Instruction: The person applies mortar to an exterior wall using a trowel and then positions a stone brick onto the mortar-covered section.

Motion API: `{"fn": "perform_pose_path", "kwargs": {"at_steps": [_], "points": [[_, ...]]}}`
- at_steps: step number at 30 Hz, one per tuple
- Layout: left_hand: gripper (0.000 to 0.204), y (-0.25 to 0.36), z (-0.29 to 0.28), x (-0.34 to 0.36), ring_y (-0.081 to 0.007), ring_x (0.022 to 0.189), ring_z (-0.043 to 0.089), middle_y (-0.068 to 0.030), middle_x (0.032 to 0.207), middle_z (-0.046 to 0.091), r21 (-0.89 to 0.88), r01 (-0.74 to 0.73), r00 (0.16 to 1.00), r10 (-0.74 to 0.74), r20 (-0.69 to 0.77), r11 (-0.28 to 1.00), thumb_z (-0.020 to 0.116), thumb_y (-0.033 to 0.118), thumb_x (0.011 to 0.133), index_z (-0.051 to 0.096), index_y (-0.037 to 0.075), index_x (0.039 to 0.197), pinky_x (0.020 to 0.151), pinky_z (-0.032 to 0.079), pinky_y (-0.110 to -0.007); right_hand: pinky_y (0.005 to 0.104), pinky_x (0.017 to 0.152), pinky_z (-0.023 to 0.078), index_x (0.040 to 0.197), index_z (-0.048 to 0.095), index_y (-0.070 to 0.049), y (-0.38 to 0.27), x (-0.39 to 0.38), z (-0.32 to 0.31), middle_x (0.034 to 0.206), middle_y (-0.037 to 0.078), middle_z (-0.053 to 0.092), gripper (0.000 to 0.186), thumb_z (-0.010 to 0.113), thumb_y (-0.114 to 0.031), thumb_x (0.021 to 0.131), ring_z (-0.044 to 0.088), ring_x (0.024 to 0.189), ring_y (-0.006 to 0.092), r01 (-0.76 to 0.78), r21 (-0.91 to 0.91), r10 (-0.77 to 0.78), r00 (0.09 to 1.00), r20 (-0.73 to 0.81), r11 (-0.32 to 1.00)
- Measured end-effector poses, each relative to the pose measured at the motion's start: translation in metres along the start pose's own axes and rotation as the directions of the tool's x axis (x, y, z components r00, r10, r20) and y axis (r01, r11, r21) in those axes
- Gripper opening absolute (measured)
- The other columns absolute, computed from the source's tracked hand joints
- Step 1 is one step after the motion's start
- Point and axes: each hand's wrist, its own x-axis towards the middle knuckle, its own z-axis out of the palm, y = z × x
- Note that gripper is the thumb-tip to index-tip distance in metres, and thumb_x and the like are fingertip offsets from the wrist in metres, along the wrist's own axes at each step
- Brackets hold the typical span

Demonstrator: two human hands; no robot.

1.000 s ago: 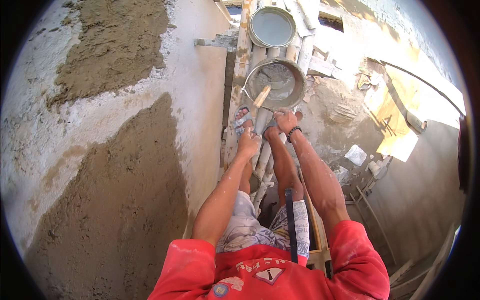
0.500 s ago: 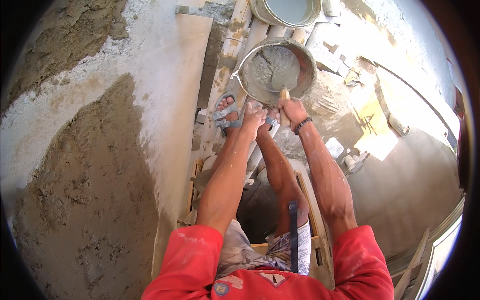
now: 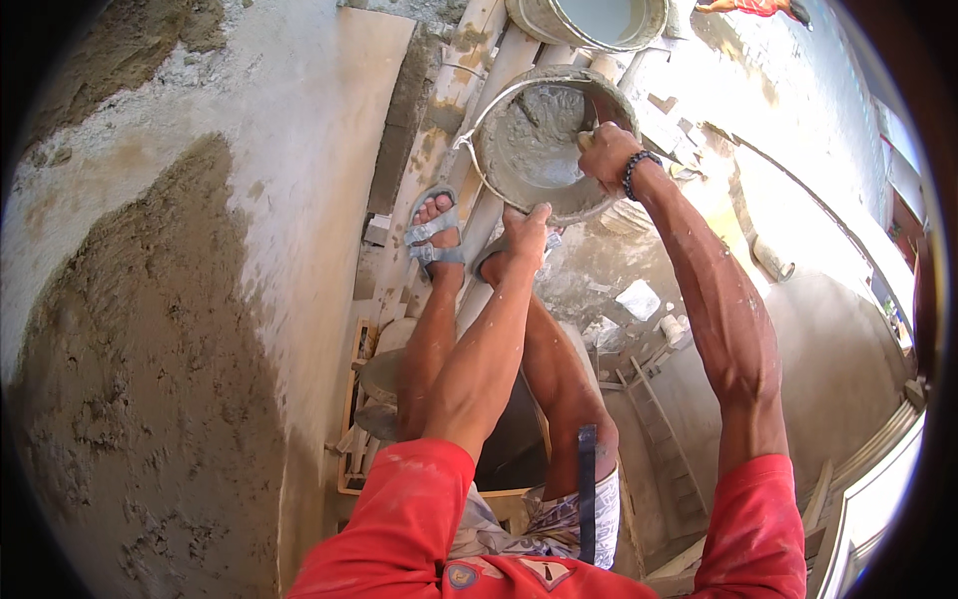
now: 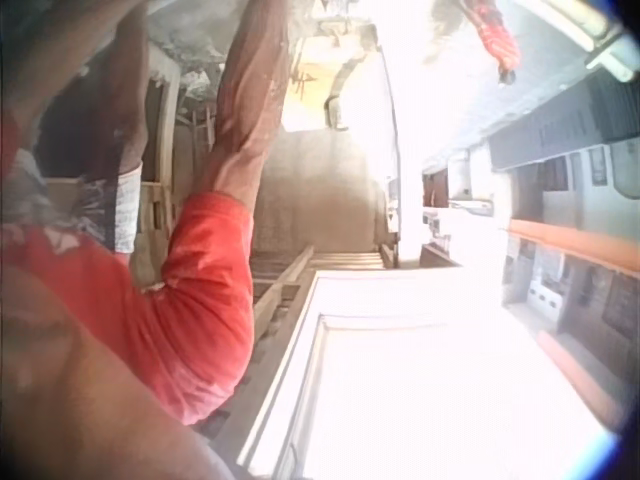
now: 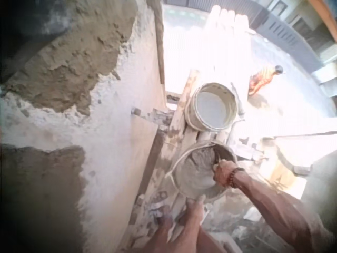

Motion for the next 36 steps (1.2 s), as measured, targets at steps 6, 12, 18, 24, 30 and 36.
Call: {"fn": "perform_pose_path", "kwargs": {"at_steps": [6, 12, 18, 24, 30, 36], "points": [[0.05, 0.03, 0.003, 0.007, -0.0257, 0.1, 0.059, -0.0143, 0.112, 0.059, 0.18, -0.229, 0.971, 0.211, 0.116, 0.957, 0.058, -0.005, 0.073, 0.047, -0.004, 0.122, 0.084, 0.049, -0.037, 0.0398, 0.076, 0.055, 0.09, 0.069, 0.0, -0.012, -0.003, -0.007, 0.096, 0.021, 0.067, 0.018, 0.06, -0.009, 0.078, 0.066, 0.093, 0.0326, 0.265, -0.599, -0.351, 0.936, -0.028, 0.755], [0.055, 0.072, -0.005, 0.025, -0.0225, 0.103, 0.059, -0.0136, 0.114, 0.061, 0.52, -0.415, 0.91, 0.33, 0.252, 0.747, 0.059, -0.006, 0.069, 0.049, -0.003, 0.123, 0.092, 0.044, -0.033, 0.0348, 0.07, 0.056, 0.11, 0.062, 0.001, -0.039, -0.023, 0.009, 0.103, 0.014, 0.066, 0.028, 0.053, -0.01, 0.087, 0.066, 0.096, 0.0239, 0.408, -0.846, -0.504, 0.84, 0.201, 0.342], [0.055, 0.077, -0.003, 0.045, -0.021, 0.103, 0.059, -0.0118, 0.115, 0.062, 0.51, -0.457, 0.887, 0.331, 0.322, 0.729, 0.066, -0.001, 0.071, 0.051, -0.002, 0.125, 0.091, 0.045, -0.032, 0.0408, 0.07, 0.056, 0.114, 0.056, 0.004, 0.024, -0.025, 0.061, 0.095, 0.021, 0.066, 0.03, 0.048, -0.015, 0.092, 0.067, 0.086, 0.0331, 0.212, -0.622, -0.327, 0.942, -0.076, 0.753], [0.06, 0.096, -0.009, 0.049, -0.0287, 0.109, 0.058, -0.0181, 0.118, 0.06, 0.48, -0.344, 0.93, 0.224, 0.291, 0.807, 0.068, 0.006, 0.071, 0.048, -0.003, 0.127, 0.096, 0.042, -0.035, 0.0424, 0.072, 0.054, 0.129, 0.047, -0.008, 0.029, -0.101, -0.02, 0.084, 0.02, 0.065, 0.044, 0.047, -0.008, 0.086, 0.066, 0.083, 0.0337, 0.254, -0.676, -0.279, 0.958, 0.074, 0.692], [0.05, 0.086, 0.002, 0.052, -0.0218, 0.094, 0.059, -0.013, 0.106, 0.063, 0.518, -0.344, 0.933, 0.226, 0.279, 0.783, 0.065, 0.002, 0.071, 0.053, -0.003, 0.119, 0.085, 0.046, -0.033, 0.0452, 0.066, 0.055, 0.113, 0.055, -0.002, 0.042, -0.029, -0.01, 0.08, 0.022, 0.066, 0.028, 0.05, -0.007, 0.086, 0.067, 0.077, 0.0371, 0.222, -0.494, -0.35, 0.919, -0.183, 0.84], [0.049, 0.102, 0.011, 0.044, -0.0194, 0.085, 0.058, -0.0107, 0.101, 0.063, 0.475, -0.351, 0.926, 0.225, 0.304, 0.807, 0.061, -0.001, 0.068, 0.055, -0.003, 0.117, 0.079, 0.048, -0.032, 0.0433, 0.067, 0.056, 0.103, 0.06, 0.0, 0.053, -0.035, 0.054, 0.082, 0.018, 0.068, 0.021, 0.044, -0.008, 0.091, 0.069, 0.081, 0.0334, 0.27, -0.52, -0.349, 0.935, -0.057, 0.811]]}}
